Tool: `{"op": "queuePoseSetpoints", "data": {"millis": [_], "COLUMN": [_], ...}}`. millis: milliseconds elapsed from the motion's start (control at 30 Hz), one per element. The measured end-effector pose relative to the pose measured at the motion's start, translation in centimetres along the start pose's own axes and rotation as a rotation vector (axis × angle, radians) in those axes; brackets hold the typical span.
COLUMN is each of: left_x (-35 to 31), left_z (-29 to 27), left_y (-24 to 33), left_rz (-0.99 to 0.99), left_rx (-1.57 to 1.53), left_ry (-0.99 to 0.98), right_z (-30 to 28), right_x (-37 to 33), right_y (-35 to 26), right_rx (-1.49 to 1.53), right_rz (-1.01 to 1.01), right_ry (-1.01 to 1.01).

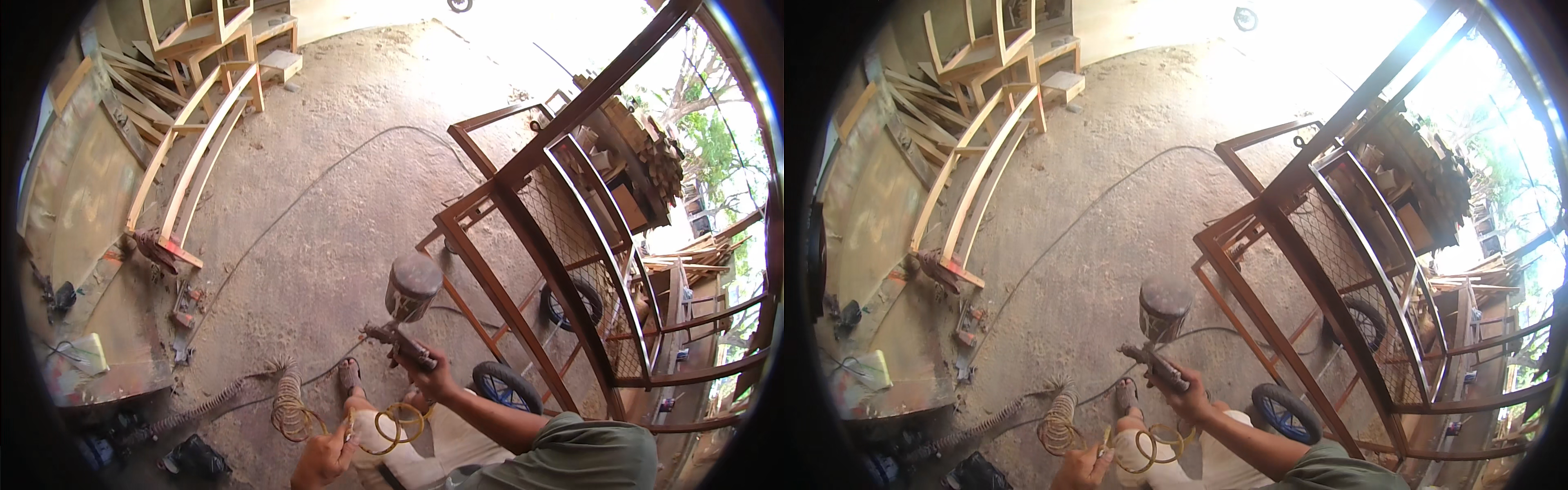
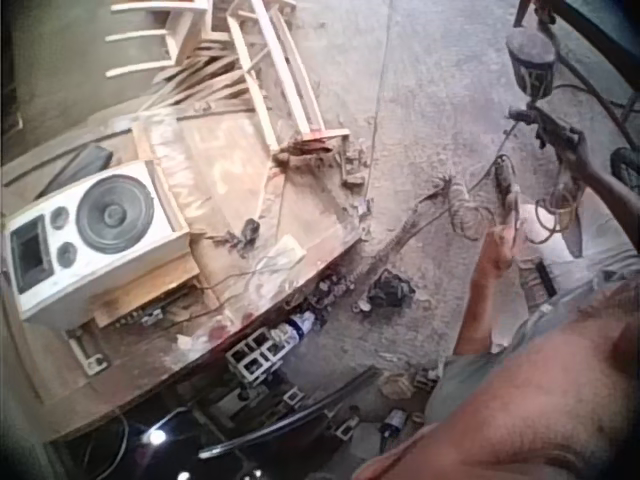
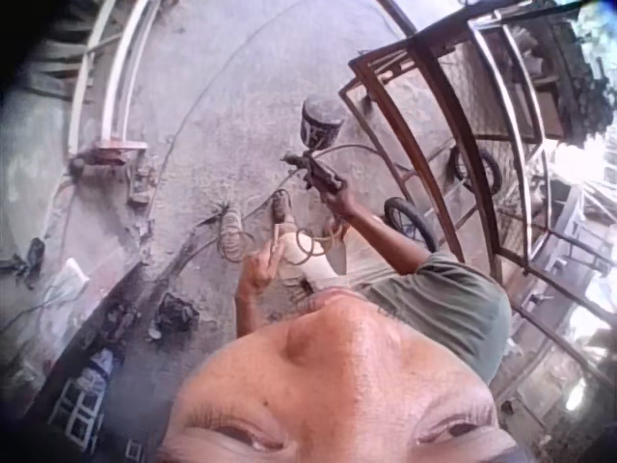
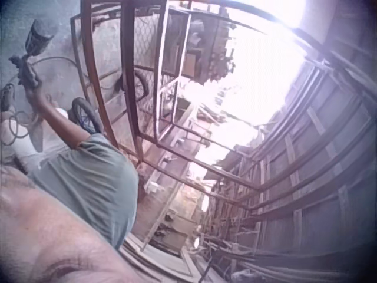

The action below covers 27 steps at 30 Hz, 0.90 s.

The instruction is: The person uses a spray gun to apply paint to a metal or wood furniture frame, then sits on the floor to open and mix paint in several containers using a wooden stick.

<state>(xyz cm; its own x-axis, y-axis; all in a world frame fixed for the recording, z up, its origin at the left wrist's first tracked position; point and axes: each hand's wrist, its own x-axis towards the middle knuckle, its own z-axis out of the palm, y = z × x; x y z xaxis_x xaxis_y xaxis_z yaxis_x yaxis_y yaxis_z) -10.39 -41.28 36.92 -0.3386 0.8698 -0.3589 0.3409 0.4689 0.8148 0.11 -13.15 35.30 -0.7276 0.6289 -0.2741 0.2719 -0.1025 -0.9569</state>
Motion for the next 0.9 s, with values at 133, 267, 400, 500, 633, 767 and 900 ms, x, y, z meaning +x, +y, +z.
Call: {"op": "queuePoseSetpoints", "data": {"millis": [133,267,400,500,633,767,900], "left_x": [-2.6,-2.3,-0.1,1.1,4.4,8.4,10.7], "left_z": [-6.5,-10.1,-12.2,-12.8,-12.4,-14.1,-18.8], "left_y": [6.8,13.6,18.8,22.3,26.4,31.7,35.0], "left_rz": [0.084,0.27,0.288,0.433,0.635,0.571,0.28], "left_rx": [-0.135,-0.278,-0.48,-0.538,-0.646,-0.682,-0.525], "left_ry": [-0.063,-0.055,-0.321,-0.25,-0.289,-0.289,-0.444], "right_z": [-2.9,-7.1,-13.5,-17.6,-27.7,-36.9,-45.9], "right_x": [-2.8,-4.3,-5.7,-6.5,-5.5,-1.5,5.6], "right_y": [-10.9,-20.9,-28.0,-34.2,-37.3,-39.2,-40.1], "right_rx": [-0.015,-0.246,-0.497,-0.573,-0.693,-0.752,-0.845], "right_rz": [-0.105,-0.094,-0.189,-0.153,-0.131,-0.211,-0.377], "right_ry": [0.027,0.265,0.593,0.788,0.994,0.975,0.911]}}
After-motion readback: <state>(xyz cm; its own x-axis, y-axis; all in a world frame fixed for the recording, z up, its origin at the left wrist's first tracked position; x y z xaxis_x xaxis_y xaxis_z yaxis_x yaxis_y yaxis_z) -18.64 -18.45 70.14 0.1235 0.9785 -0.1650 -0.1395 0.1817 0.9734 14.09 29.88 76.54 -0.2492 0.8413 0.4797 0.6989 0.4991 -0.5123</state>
